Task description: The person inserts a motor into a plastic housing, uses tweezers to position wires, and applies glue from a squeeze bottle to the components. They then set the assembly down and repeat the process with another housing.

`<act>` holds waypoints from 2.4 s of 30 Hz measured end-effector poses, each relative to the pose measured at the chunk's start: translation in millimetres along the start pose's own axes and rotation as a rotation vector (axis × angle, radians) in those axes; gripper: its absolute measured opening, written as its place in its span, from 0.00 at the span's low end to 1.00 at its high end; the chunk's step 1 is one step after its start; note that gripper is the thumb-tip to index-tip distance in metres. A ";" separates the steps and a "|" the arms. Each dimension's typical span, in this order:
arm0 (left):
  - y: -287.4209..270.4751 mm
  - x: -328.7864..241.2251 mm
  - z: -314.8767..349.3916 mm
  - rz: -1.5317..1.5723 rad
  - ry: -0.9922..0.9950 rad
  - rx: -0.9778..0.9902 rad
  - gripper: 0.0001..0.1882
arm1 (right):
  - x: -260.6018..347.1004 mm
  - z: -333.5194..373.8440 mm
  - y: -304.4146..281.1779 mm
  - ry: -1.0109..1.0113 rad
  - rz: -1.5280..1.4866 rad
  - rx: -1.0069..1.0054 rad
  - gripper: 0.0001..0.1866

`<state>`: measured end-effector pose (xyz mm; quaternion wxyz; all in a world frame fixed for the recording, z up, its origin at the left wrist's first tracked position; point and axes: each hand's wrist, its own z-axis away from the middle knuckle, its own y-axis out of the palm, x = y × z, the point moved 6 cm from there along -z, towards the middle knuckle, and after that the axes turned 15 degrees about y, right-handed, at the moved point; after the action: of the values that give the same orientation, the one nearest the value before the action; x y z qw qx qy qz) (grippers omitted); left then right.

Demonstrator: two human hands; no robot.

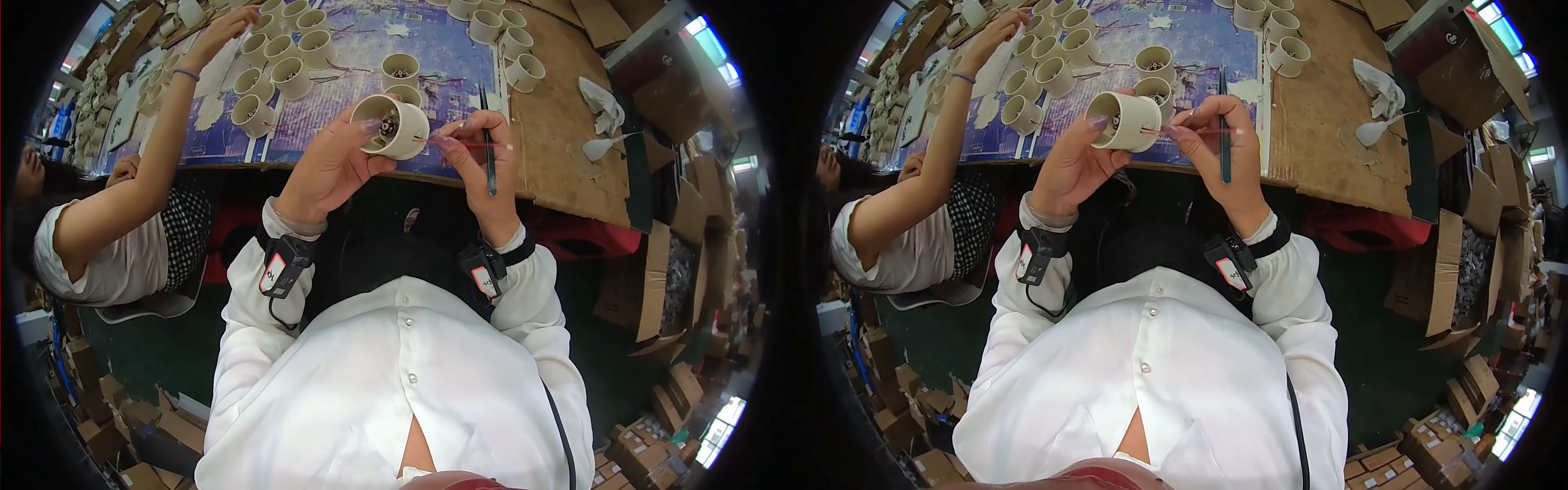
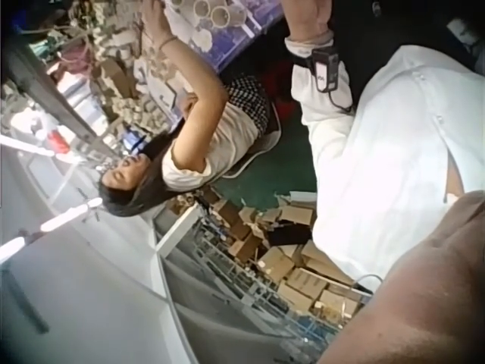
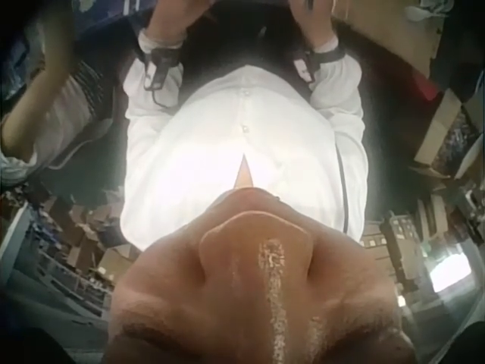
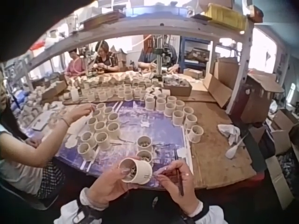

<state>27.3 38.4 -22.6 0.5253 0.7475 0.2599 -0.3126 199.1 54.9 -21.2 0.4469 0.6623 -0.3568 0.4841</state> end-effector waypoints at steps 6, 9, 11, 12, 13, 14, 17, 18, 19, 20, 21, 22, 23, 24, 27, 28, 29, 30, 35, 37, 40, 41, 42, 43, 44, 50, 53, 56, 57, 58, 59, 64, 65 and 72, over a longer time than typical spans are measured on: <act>-5.4 -4.2 -3.5 -0.049 -0.030 -0.107 0.19 | 21.1 -4.1 -20.1 -0.172 0.078 -0.166 0.13; -10.7 -7.3 -4.1 -0.085 -0.008 -0.134 0.18 | 49.2 6.0 -30.7 -0.422 0.394 -0.344 0.13; -13.8 -5.8 -4.4 -0.110 -0.003 -0.137 0.17 | 62.8 11.2 -27.1 -0.552 0.553 -0.436 0.13; -14.1 -4.0 -4.8 -0.110 -0.001 -0.132 0.17 | 65.4 10.1 -13.0 -0.596 0.720 -0.353 0.13; -13.8 -1.2 -4.8 -0.093 -0.006 -0.130 0.17 | 65.3 9.0 1.6 -0.637 0.887 -0.267 0.13; -13.1 1.4 -4.7 -0.077 -0.010 -0.128 0.17 | 62.2 8.0 14.2 -0.675 1.052 -0.177 0.14; -7.8 2.3 -5.2 -0.058 -0.012 -0.120 0.17 | 62.0 3.5 23.9 -0.674 1.064 -0.176 0.12; -5.4 2.0 -5.2 -0.054 -0.016 -0.115 0.17 | 62.2 2.2 25.6 -0.670 1.069 -0.174 0.11; -3.3 1.4 -5.1 -0.051 -0.019 -0.110 0.17 | 62.5 1.4 26.0 -0.674 1.067 -0.173 0.11; -1.9 0.2 -4.8 -0.053 -0.017 -0.111 0.17 | 62.1 0.9 26.6 -0.683 1.078 -0.167 0.11; -1.7 -0.6 -4.9 -0.063 -0.014 -0.124 0.18 | 61.3 0.2 26.6 -0.691 1.090 -0.163 0.10; -1.3 -1.5 -4.9 -0.073 -0.011 -0.137 0.18 | 60.7 -0.1 26.9 -0.698 1.103 -0.158 0.10; -0.6 -2.2 -5.0 -0.082 -0.009 -0.150 0.18 | 61.0 0.1 27.3 -0.698 1.103 -0.159 0.10; 1.8 -2.9 -5.2 -0.082 -0.010 -0.150 0.18 | 61.6 0.8 28.3 -0.693 1.114 -0.167 0.10; 7.6 -10.5 -5.5 -0.247 0.083 -0.165 0.20 | 60.8 2.2 30.9 -0.680 1.138 -0.184 0.09; 8.5 -8.7 -4.4 -0.245 0.081 -0.165 0.20 | 59.9 2.1 30.7 -0.671 1.121 -0.201 0.08; 9.6 -9.9 -3.6 -0.307 0.128 -0.150 0.21 | 58.8 2.0 30.2 -0.661 1.105 -0.217 0.07; 10.8 -11.2 -2.7 -0.368 0.176 -0.136 0.21 | 58.1 2.2 29.2 -0.652 1.089 -0.233 0.07; 13.6 -12.0 -0.8 -0.315 0.158 -0.183 0.22 | 53.9 2.1 28.5 -0.619 1.073 -0.209 0.06; 13.3 -12.1 0.0 -0.304 0.150 -0.186 0.22 | 50.8 0.5 25.6 -0.590 1.024 -0.191 0.05; 11.2 -11.4 0.7 -0.282 0.131 -0.187 0.21 | 45.2 -0.4 23.6 -0.549 0.977 -0.175 0.05; 10.4 -11.0 1.7 -0.247 0.126 -0.184 0.21 | 42.9 -0.4 23.2 -0.522 0.952 -0.173 0.05; 9.5 -10.5 2.5 -0.212 0.121 -0.181 0.20 | 41.8 -0.6 23.3 -0.496 0.926 -0.171 0.05; 8.5 -10.2 3.2 -0.176 0.116 -0.178 0.20 | 42.1 -0.2 24.6 -0.494 0.927 -0.171 0.05; 6.4 -10.5 3.5 -0.175 0.114 -0.178 0.20 | 43.7 0.1 26.7 -0.497 0.924 -0.168 0.05; 1.2 -8.6 4.0 0.000 0.036 -0.132 0.19 | 52.0 1.0 30.9 -0.549 0.969 -0.113 0.06; 0.4 -8.4 5.2 -0.008 0.025 -0.128 0.19 | 57.2 1.7 32.1 -0.539 0.930 -0.133 0.07; 1.8 -9.6 5.7 -0.040 0.031 -0.125 0.20 | 60.5 1.5 33.5 -0.551 0.916 -0.149 0.07; 3.1 -9.8 5.8 -0.040 0.033 -0.124 0.20 | 61.6 1.4 33.8 -0.568 0.921 -0.156 0.07; 4.3 -10.1 6.0 -0.040 0.034 -0.124 0.20 | 62.3 1.4 33.8 -0.584 0.927 -0.162 0.08; 5.3 -10.4 6.3 -0.040 0.036 -0.124 0.20 | 61.5 1.1 32.9 -0.583 0.926 -0.162 0.08; 5.7 -11.3 5.4 -0.063 0.033 -0.123 0.20 | 54.0 -0.9 29.5 -0.537 0.923 -0.139 0.07; 4.4 -10.4 5.1 -0.070 0.019 -0.129 0.20 | 53.8 -0.5 29.9 -0.544 0.924 -0.139 0.07; -5.9 -5.7 1.7 -0.028 -0.020 -0.146 0.22 | 46.2 4.3 32.9 -0.550 0.923 -0.198 0.06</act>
<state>18.8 38.3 -22.4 0.5766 0.7004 0.2871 -0.3076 183.5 37.6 30.7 0.1383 0.4939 -0.7580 0.4030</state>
